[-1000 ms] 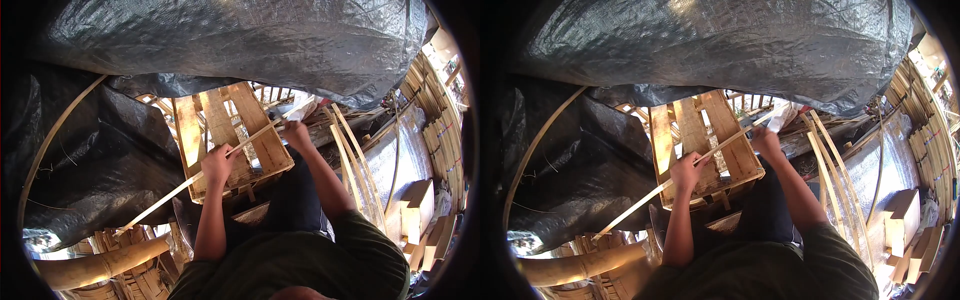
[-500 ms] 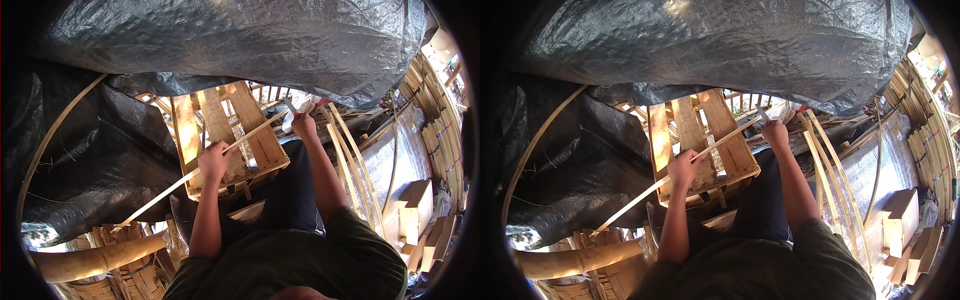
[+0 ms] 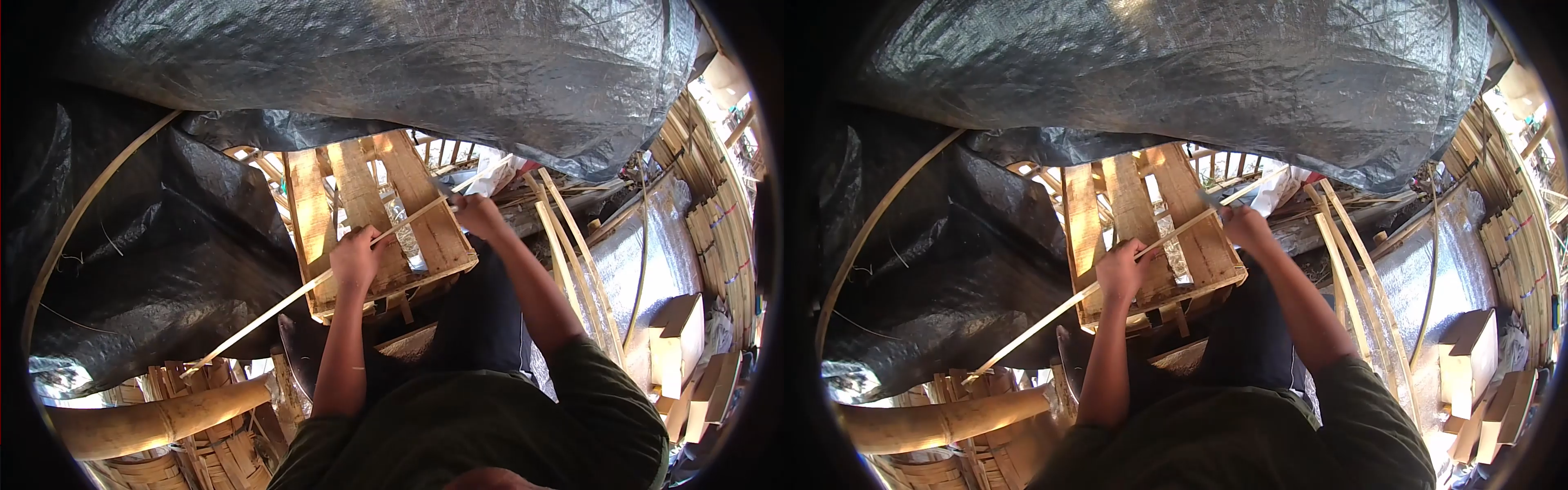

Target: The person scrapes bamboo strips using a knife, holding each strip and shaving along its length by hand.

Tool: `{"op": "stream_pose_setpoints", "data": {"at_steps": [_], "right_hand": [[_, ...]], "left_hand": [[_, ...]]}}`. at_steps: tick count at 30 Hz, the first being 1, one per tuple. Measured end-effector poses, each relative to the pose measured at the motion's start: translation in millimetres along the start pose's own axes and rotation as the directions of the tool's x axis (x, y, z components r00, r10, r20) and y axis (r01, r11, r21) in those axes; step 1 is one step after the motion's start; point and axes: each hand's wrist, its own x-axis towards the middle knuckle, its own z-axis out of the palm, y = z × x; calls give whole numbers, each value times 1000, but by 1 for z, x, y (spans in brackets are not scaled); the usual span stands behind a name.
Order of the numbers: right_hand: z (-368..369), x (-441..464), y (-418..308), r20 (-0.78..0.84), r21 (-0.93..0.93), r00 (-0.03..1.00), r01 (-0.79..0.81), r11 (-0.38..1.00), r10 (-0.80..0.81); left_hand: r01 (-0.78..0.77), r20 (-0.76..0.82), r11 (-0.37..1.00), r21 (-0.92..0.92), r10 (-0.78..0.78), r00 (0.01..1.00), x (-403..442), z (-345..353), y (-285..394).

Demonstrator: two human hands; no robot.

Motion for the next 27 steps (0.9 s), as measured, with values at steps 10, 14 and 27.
{"op": "stream_pose_setpoints", "data": {"at_steps": [10, 14, 27], "right_hand": [[-74, -19, -79, 364, -13, 916, -176, 984, 169], [-18, -8, -33, 41, -508, 979, 190, 840, -197], [-44, -21, -49, 19, -294, 1000, 0, 956, 6]], "left_hand": [[63, 120, 997, -53, -56, 991, 3, -15, 6], [56, 105, 997, -48, -51, 993, 5, -12, 4], [44, 66, 994, -97, -37, 997, 0, -14, -2]]}}
